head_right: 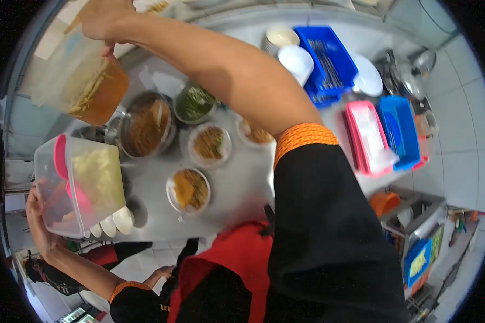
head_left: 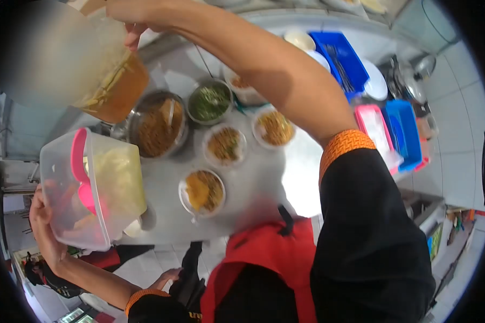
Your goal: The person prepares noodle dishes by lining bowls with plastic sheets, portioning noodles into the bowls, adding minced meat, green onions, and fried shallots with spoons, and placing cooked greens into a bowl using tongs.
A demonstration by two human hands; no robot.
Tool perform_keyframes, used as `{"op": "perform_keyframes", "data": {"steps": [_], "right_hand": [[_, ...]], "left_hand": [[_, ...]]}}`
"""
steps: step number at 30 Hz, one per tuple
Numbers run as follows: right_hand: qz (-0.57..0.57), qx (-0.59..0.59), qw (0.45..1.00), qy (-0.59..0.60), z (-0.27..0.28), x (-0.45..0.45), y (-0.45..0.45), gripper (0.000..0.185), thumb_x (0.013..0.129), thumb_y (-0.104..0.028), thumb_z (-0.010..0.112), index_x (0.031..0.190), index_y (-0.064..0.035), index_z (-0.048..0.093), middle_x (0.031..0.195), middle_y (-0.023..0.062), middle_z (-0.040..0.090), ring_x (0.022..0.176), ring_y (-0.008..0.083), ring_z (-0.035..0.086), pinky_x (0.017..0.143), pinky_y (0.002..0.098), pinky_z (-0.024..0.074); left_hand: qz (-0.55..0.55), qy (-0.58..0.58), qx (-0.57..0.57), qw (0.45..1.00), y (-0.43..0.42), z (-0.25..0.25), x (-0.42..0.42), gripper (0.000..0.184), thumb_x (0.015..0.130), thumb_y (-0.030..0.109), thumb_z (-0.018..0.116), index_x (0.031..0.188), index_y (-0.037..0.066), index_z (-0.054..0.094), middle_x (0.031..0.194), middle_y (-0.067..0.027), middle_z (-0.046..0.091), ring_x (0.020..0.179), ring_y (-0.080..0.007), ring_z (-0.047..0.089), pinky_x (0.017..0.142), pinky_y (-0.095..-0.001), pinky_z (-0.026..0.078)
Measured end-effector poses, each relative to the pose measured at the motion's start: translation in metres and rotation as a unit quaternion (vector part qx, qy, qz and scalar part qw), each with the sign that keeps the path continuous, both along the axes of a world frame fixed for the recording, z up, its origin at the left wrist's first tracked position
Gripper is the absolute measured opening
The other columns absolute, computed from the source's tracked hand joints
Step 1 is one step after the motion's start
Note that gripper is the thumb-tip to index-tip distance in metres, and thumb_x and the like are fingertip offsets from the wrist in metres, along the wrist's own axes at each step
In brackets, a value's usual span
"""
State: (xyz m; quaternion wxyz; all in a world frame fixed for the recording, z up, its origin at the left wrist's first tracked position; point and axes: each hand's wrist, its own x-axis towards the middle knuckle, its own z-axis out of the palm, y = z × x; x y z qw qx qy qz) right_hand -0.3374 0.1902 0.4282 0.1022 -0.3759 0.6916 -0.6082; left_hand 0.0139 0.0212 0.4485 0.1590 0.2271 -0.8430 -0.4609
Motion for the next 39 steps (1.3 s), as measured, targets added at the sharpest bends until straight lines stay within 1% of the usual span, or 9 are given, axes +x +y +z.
{"op": "perform_keyframes", "data": {"steps": [8, 9, 14, 18, 27, 31, 33, 36, 39], "right_hand": [[-0.095, 0.055, 0.99, -0.091, -0.076, 0.063, 0.209, 0.041, 0.08, -0.03, 0.05, 0.06, 0.0056, 0.057, 0.049, 0.0104, 0.054, 0.05, 0.0157, 0.057, 0.052, 0.0328, 0.0478], [-0.123, 0.144, 0.976, -0.108, -0.084, 0.07, 0.236, 0.035, 0.086, -0.023, 0.048, 0.083, 0.009, 0.063, 0.065, 0.0106, 0.059, 0.058, 0.0192, 0.064, 0.051, 0.0282, 0.0509], [-0.275, 0.096, 0.952, -0.096, -0.174, 0.115, 0.345, 0.027, 0.079, -0.018, 0.054, 0.067, 0.0049, 0.064, 0.059, 0.0204, 0.06, 0.051, 0.0188, 0.059, 0.052, 0.0333, 0.0462], [-0.342, 0.104, 0.911, -0.204, -0.232, 0.141, 0.394, 0.024, 0.077, -0.014, 0.057, 0.063, 0.005, 0.061, 0.057, 0.0168, 0.06, 0.052, 0.015, 0.057, 0.05, 0.0308, 0.0454], [-0.24, 0.068, 0.944, -0.216, -0.279, 0.153, 0.427, 0.016, 0.082, -0.009, 0.057, 0.077, 0.0041, 0.066, 0.075, 0.0097, 0.065, 0.07, 0.0131, 0.058, 0.065, 0.0292, 0.048], [-0.433, 0.135, 0.883, -0.122, -0.297, 0.066, 0.542, 0.021, 0.087, -0.019, 0.059, 0.094, -0.0002, 0.066, 0.078, 0.0066, 0.066, 0.073, 0.0143, 0.062, 0.064, 0.0299, 0.0482], [-0.6, 0.076, 0.776, -0.177, -0.307, 0.012, 0.621, 0.031, 0.086, -0.029, 0.053, 0.095, -0.0019, 0.066, 0.089, 0.0189, 0.068, 0.088, 0.028, 0.064, 0.079, 0.0389, 0.0476], [-0.688, 0.321, 0.585, -0.284, -0.365, -0.044, 0.711, 0.069, 0.078, -0.037, 0.061, 0.127, 0.0065, 0.04, 0.114, 0.0292, 0.057, 0.11, 0.0401, 0.055, 0.096, 0.0431, 0.0402], [-0.669, 0.264, 0.576, -0.388, -0.387, -0.067, 0.726, 0.081, 0.077, -0.033, 0.062, 0.134, 0.0094, 0.024, 0.124, 0.0332, 0.049, 0.117, 0.0441, 0.048, 0.102, 0.0443, 0.0342]], "left_hand": [[-0.011, -0.011, 0.081, 0.997, 0.11, -0.032, 0.025, 0.045, 0.071, 0.044, 0.071, 0.079, 0.006, 0.049, 0.108, -0.004, 0.05, 0.103, -0.0161, 0.047, 0.093, -0.0288, 0.034], [-0.018, -0.007, 0.086, 0.996, 0.118, -0.04, 0.026, 0.045, 0.071, 0.044, 0.071, 0.079, 0.006, 0.049, 0.108, -0.004, 0.05, 0.103, -0.0161, 0.047, 0.093, -0.0288, 0.034], [-0.025, 0.018, 0.168, 0.985, 0.151, -0.081, 0.019, 0.045, 0.072, 0.038, 0.071, 0.09, 0.001, 0.053, 0.111, -0.0073, 0.049, 0.102, -0.0185, 0.051, 0.09, -0.0326, 0.041], [-0.02, 0.031, 0.198, 0.979, 0.191, -0.09, -0.008, 0.031, 0.074, 0.026, 0.065, 0.076, 0.001, 0.046, 0.113, -0.0087, 0.045, 0.112, -0.043, 0.053, 0.092, -0.0438, 0.045], [-0.037, -0.023, 0.173, 0.984, 0.211, -0.106, -0.031, 0.052, 0.076, 0.033, 0.069, 0.108, -0.003, 0.05, 0.125, -0.012, 0.045, 0.118, -0.0351, 0.051, 0.09, -0.041, 0.047], [-0.002, -0.015, 0.159, 0.987, 0.241, -0.095, -0.033, 0.05, 0.079, 0.035, 0.066, 0.11, -0.001, 0.049, 0.122, -0.0136, 0.049, 0.116, -0.0356, 0.052, 0.086, -0.0399, 0.05], [0.018, -0.025, 0.164, 0.986, 0.247, -0.095, -0.031, 0.049, 0.079, 0.033, 0.065, 0.11, -0.001, 0.048, 0.122, -0.0134, 0.049, 0.115, -0.0355, 0.052, 0.086, -0.0406, 0.051], [0.035, -0.024, 0.168, 0.985, 0.242, -0.104, -0.019, 0.044, 0.08, 0.027, 0.063, 0.111, 0.001, 0.047, 0.121, -0.0122, 0.049, 0.115, -0.0351, 0.052, 0.084, -0.0432, 0.053], [0.045, -0.019, 0.18, 0.982, 0.25, -0.105, -0.018, 0.044, 0.079, 0.027, 0.063, 0.111, 0.001, 0.047, 0.122, -0.0126, 0.047, 0.116, -0.0363, 0.05, 0.083, -0.0485, 0.054]]}}
